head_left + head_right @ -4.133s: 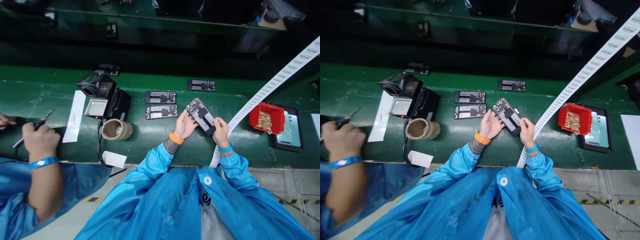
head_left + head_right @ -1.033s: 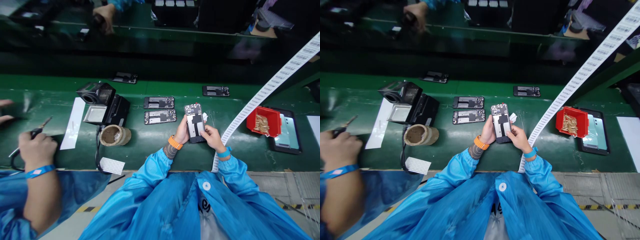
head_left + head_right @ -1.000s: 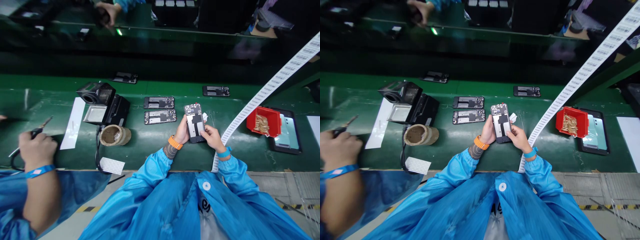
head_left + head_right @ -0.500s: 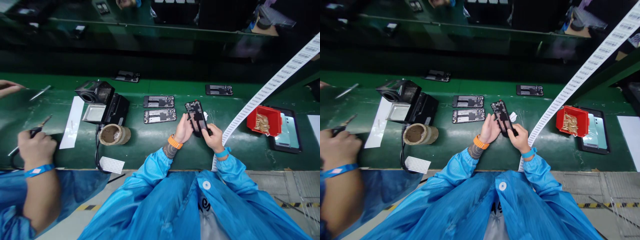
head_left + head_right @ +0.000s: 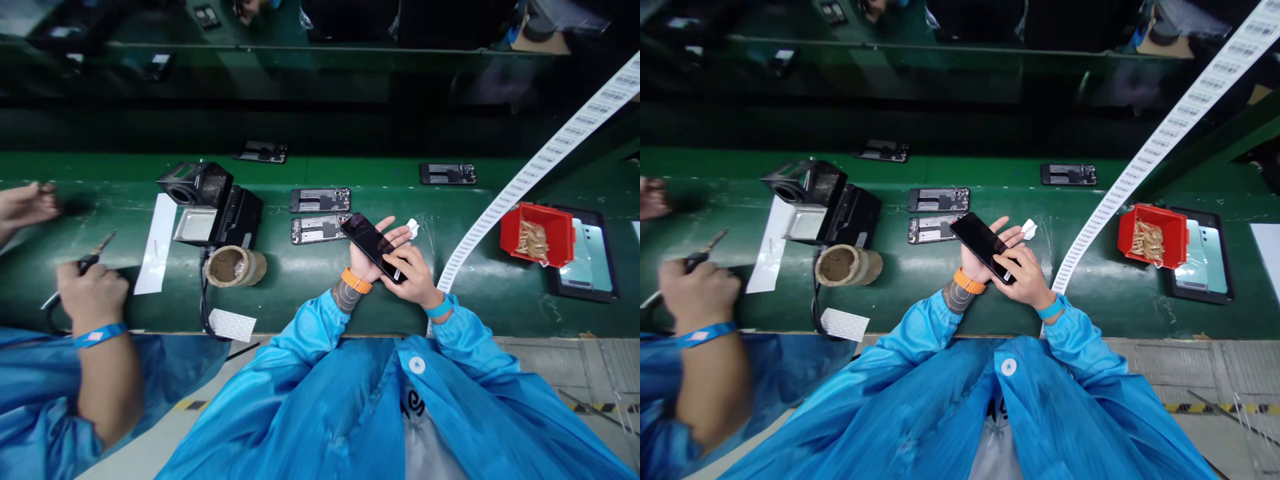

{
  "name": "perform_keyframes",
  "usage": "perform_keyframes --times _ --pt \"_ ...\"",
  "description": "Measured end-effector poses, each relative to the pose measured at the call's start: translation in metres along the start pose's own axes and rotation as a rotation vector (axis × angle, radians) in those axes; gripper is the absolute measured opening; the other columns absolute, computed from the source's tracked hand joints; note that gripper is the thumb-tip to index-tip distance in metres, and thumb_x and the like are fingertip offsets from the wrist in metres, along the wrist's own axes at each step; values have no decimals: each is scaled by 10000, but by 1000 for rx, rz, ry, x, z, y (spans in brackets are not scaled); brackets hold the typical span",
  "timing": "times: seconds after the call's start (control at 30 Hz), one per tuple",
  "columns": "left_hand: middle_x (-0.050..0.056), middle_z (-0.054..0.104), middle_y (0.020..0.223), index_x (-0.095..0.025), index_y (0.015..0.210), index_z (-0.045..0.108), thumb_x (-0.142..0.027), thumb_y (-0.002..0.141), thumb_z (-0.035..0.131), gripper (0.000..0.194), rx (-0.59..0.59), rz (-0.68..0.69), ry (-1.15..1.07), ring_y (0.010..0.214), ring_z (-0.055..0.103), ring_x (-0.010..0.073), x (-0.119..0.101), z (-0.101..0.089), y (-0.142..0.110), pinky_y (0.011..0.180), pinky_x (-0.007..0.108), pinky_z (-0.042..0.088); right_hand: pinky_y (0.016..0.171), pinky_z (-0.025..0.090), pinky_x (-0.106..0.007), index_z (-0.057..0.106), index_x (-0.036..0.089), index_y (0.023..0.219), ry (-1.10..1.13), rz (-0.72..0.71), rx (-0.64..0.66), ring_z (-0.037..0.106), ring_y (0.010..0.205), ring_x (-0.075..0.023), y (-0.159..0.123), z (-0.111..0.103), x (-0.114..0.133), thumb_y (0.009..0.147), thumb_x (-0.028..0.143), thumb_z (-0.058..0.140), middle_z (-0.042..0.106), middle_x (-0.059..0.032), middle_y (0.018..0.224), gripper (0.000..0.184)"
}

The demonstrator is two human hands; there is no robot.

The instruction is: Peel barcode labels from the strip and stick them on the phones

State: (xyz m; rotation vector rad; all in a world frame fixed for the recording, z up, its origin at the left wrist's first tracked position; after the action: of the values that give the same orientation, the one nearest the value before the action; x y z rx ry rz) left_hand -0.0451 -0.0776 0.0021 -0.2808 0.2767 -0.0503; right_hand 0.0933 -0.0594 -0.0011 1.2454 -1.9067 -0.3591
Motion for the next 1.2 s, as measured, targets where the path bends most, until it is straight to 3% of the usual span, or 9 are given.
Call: perform_keyframes --times 0.13,0.2,0.3,0.37,0.47,0.63,0.83,1.0,1.2 --pt "216 708 1195 -102 1358 560 -588 986 295 667 -24 6 20 1236 638 360 -2 0 0 1121 545 387 896 557 -478 690 234 1197 99 33 -47 670 976 -272 0 -2 -1 847 271 731 696 -106 1044 353" --pt "205 726 1141 -117 1280 604 -664 978 283 702 -40 33 57 1208 651 357 -3 1 0 1095 535 417 924 552 -466 707 231 1153 184 145 -65 678 1004 -270 0 -5 -5 862 287 713 715 -103 1070 296" --pt "152 742 1098 -163 1182 645 -678 964 395 613 -64 72 163 1150 676 319 -3 2 1 1024 481 484 861 565 -408 725 220 1068 300 524 -155 697 933 -249 -5 -8 -18 909 363 645 748 -79 1022 228" --pt "98 748 1056 -192 1160 650 -545 931 582 427 -90 86 274 1048 703 268 -3 1 1 958 420 517 775 564 -366 726 204 1005 394 788 -243 687 830 -228 -9 -8 -30 904 444 625 753 -57 917 280" --pt "51 742 980 -208 1148 635 -391 836 735 375 -132 94 386 863 709 211 -1 -1 1 849 366 538 698 538 -321 726 189 938 577 987 -284 651 734 -198 -12 -6 -42 834 500 671 734 -28 813 332" --pt "66 723 890 -174 1031 608 -514 840 699 400 -245 104 402 728 691 198 -4 -7 4 682 326 546 655 499 -291 740 200 868 763 1075 -310 626 677 -171 -12 -10 -46 734 460 767 728 -5 769 294" --pt "30 692 776 -176 1088 557 -570 738 793 576 -116 94 621 628 674 164 -3 -12 4 582 283 563 652 515 -301 746 214 879 926 1132 -400 645 679 -180 -12 -12 -45 673 483 838 741 -17 777 351" --pt "11 662 700 -167 997 570 -598 696 817 580 -67 73 750 570 640 140 3 -14 3 512 245 548 722 547 -334 721 229 976 963 1057 -313 683 747 -203 -10 -9 -40 726 499 806 756 -22 827 378" --pt "2 673 760 -193 1037 602 -544 820 709 426 -264 251 567 551 630 129 -19 -11 5 448 226 509 659 497 -304 759 201 841 864 1088 -256 653 695 -195 -11 -19 -48 686 469 787 749 -20 758 311"
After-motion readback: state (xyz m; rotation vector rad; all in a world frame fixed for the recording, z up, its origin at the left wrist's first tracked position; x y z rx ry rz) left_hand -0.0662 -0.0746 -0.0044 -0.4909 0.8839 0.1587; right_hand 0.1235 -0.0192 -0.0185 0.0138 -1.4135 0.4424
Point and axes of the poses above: each hand's wrist, its own y-axis towards the middle knuckle, its own z-axis out of the palm, x = y × z, the point moved 1 cm from there along y, towards the middle knuckle
